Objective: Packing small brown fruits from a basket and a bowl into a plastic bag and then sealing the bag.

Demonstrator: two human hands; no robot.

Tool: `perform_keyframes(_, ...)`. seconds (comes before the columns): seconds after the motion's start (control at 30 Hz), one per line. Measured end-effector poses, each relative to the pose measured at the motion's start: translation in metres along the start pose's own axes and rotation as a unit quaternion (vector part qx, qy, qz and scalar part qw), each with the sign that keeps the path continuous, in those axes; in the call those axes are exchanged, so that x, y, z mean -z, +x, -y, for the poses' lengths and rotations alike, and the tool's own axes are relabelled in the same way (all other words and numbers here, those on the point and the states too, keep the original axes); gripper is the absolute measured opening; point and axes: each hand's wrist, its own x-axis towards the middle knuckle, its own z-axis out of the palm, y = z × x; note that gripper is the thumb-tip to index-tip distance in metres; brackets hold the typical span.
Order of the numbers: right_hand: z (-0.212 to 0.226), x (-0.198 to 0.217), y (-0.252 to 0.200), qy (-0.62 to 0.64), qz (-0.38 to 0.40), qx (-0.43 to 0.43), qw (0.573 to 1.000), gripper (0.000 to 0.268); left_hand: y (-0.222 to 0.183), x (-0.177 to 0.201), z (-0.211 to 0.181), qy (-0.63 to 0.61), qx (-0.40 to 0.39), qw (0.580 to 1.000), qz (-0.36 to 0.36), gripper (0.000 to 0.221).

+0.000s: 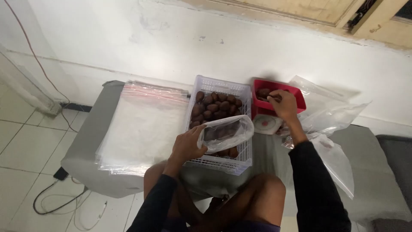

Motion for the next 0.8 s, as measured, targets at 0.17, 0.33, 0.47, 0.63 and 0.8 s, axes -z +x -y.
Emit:
perform_keyframes(0.17, -0.004, -0.001, 0.040, -0.204, 0.101, -0.050, 0.972, 0.033, 0.002, -0.009, 0.011, -0.035, 0.038, 0.999, -0.004, 0.069)
perform_keyframes(0.33, 0.051, 0.017, 0.041, -0.176, 0.198, -0.130, 0.956, 0.057, 0.002, -0.007, 0.007, -0.021, 0.045, 0.999, 0.008, 0.063)
perform_keyframes(0.47, 0.026, -0.018, 0.070, -0.281, 0.247, -0.173, 0.911, 0.058, 0.002, -0.005, 0.006, -0.004, 0.041, 0.999, 0.004, 0.061)
perform_keyframes(0.63, 0.020, -0.037, 0.080, -0.357, 0.268, -0.171, 0.878, 0.044, 0.002, 0.003, 0.000, -0.019, 0.043, 0.999, 0.019, 0.065)
perform_keyframes(0.8, 0.007, -0.051, 0.088, -0.385, 0.280, -0.176, 0.861, 0.030, 0.003, -0.003, 0.005, -0.029, 0.040, 0.999, 0.007, 0.064)
